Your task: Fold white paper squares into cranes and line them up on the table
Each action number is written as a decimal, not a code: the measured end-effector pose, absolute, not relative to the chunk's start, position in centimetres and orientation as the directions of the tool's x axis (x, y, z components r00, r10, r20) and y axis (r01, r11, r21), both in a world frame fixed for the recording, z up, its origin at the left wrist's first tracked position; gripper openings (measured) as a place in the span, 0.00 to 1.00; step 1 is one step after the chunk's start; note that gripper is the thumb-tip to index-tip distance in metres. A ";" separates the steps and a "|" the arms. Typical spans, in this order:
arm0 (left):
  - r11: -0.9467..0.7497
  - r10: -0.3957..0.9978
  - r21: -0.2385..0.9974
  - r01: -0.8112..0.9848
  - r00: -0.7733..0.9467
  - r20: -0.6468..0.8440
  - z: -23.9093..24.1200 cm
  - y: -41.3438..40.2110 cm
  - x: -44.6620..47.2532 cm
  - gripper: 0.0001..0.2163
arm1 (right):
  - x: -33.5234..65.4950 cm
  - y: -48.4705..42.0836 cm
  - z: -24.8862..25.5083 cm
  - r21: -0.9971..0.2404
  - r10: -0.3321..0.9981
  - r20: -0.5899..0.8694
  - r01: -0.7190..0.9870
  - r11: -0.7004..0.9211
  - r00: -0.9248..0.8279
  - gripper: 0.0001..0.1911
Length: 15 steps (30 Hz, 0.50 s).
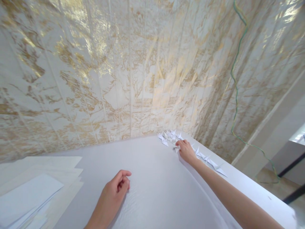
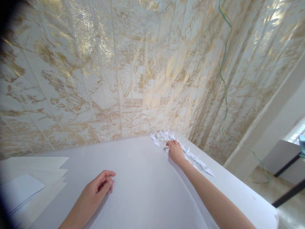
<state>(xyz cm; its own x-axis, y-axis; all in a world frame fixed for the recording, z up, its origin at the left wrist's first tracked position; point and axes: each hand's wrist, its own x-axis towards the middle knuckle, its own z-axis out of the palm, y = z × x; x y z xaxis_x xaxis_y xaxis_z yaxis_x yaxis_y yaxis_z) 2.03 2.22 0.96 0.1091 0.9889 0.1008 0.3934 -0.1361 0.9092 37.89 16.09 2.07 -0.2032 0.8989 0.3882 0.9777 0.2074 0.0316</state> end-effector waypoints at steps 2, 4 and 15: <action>-0.133 0.989 0.909 0.394 0.107 0.099 1.0 2.2 2.1 0.11 | 37.8 16.1 1.7 0.037 0.901 0.378 0.976 0.214 -0.212 0.22; -0.131 0.990 0.910 0.394 0.106 0.096 0.9 2.2 2.1 0.11 | 37.8 16.2 1.4 0.043 0.903 0.370 0.975 0.219 -0.219 0.23; -0.126 0.990 0.913 0.387 0.108 0.091 1.0 2.3 2.1 0.10 | 38.0 17.2 2.3 0.040 0.894 0.391 0.974 0.224 -0.221 0.10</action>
<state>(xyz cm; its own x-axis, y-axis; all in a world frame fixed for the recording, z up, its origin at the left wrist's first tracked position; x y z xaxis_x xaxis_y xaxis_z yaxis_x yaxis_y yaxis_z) 2.09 2.27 0.96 0.1082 0.9900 0.0909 0.3868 -0.1261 0.9135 38.01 17.17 2.26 -0.2214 0.8936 0.3906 0.9738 0.2239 0.0398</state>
